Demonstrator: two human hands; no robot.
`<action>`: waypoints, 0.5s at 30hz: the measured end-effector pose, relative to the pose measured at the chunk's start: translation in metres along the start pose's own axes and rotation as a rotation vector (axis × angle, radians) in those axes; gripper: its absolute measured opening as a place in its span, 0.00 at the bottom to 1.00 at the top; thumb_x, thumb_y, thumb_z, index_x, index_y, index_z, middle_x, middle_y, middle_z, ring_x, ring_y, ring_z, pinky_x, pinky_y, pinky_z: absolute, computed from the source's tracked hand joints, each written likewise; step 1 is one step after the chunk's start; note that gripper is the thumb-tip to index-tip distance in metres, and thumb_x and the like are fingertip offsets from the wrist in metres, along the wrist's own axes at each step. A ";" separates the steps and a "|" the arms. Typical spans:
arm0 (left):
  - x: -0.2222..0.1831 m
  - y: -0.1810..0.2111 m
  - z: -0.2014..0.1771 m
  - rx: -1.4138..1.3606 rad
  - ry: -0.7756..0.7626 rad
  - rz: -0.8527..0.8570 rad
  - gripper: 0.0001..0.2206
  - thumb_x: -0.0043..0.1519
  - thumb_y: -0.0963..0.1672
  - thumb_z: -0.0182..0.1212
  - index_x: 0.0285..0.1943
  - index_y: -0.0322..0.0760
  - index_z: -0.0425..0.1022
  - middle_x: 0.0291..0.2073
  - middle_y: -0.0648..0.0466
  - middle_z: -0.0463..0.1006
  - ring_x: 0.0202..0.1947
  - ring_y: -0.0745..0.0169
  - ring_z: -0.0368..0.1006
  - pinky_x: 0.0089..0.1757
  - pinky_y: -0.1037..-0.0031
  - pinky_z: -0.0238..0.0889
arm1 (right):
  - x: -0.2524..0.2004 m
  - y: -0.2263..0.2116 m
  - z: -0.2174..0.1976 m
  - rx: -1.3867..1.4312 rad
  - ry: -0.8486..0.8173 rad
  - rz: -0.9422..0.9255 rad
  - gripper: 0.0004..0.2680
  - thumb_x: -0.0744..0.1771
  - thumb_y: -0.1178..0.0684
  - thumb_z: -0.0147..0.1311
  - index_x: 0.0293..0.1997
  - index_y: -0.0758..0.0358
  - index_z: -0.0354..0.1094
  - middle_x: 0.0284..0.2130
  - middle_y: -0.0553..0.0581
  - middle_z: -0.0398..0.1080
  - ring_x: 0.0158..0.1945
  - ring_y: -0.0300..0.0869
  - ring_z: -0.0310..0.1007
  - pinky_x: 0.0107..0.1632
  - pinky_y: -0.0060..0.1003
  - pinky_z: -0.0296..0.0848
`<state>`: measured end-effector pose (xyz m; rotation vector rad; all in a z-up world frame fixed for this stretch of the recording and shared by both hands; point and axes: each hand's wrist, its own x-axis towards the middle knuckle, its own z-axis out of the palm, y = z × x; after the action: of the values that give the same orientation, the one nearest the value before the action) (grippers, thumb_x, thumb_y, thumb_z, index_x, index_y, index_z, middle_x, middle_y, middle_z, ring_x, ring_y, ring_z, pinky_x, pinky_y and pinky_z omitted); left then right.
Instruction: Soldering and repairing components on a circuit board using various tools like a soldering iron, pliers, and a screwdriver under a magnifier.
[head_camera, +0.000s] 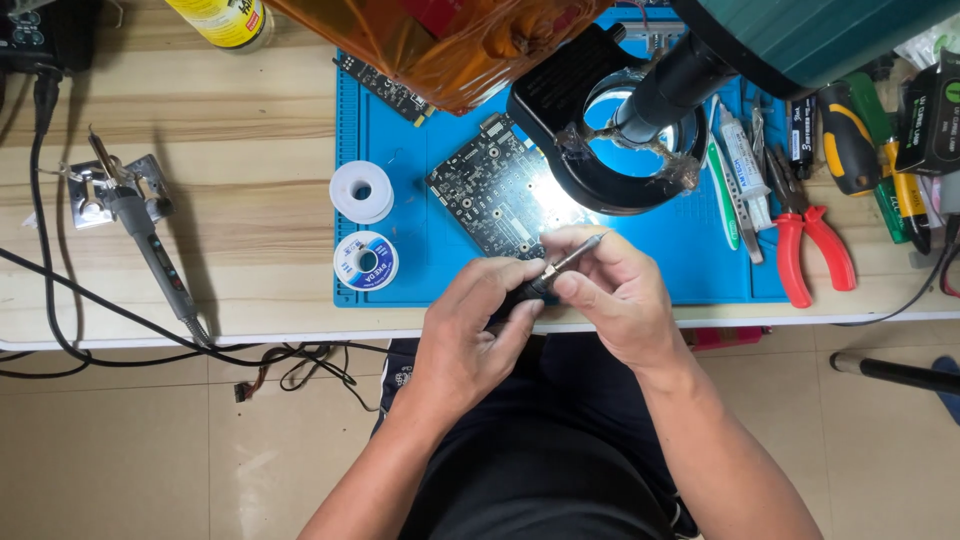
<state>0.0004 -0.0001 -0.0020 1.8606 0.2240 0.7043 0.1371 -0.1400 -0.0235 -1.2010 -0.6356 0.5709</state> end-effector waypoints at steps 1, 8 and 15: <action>-0.001 -0.001 0.001 0.001 0.000 0.000 0.15 0.64 0.37 0.71 0.60 0.37 0.85 0.47 0.47 0.86 0.49 0.40 0.86 0.48 0.55 0.82 | -0.001 0.003 -0.001 0.001 0.000 0.000 0.11 0.70 0.58 0.64 0.55 0.78 0.75 0.34 0.58 0.69 0.35 0.35 0.69 0.40 0.32 0.78; -0.002 -0.002 0.007 -0.048 0.015 -0.035 0.14 0.64 0.37 0.73 0.59 0.36 0.85 0.46 0.45 0.86 0.48 0.38 0.86 0.48 0.55 0.82 | -0.003 0.014 -0.007 -0.029 0.044 0.014 0.10 0.68 0.58 0.69 0.48 0.75 0.74 0.31 0.58 0.69 0.32 0.34 0.67 0.36 0.31 0.73; -0.002 -0.005 0.010 -0.049 0.045 -0.027 0.14 0.63 0.36 0.73 0.58 0.35 0.85 0.46 0.45 0.87 0.47 0.38 0.86 0.47 0.55 0.82 | -0.005 0.017 -0.006 -0.093 0.048 0.018 0.08 0.67 0.61 0.69 0.46 0.75 0.76 0.28 0.60 0.71 0.29 0.34 0.67 0.33 0.31 0.71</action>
<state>0.0055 -0.0066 -0.0093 1.7931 0.2584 0.7271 0.1369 -0.1434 -0.0422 -1.3054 -0.6170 0.5311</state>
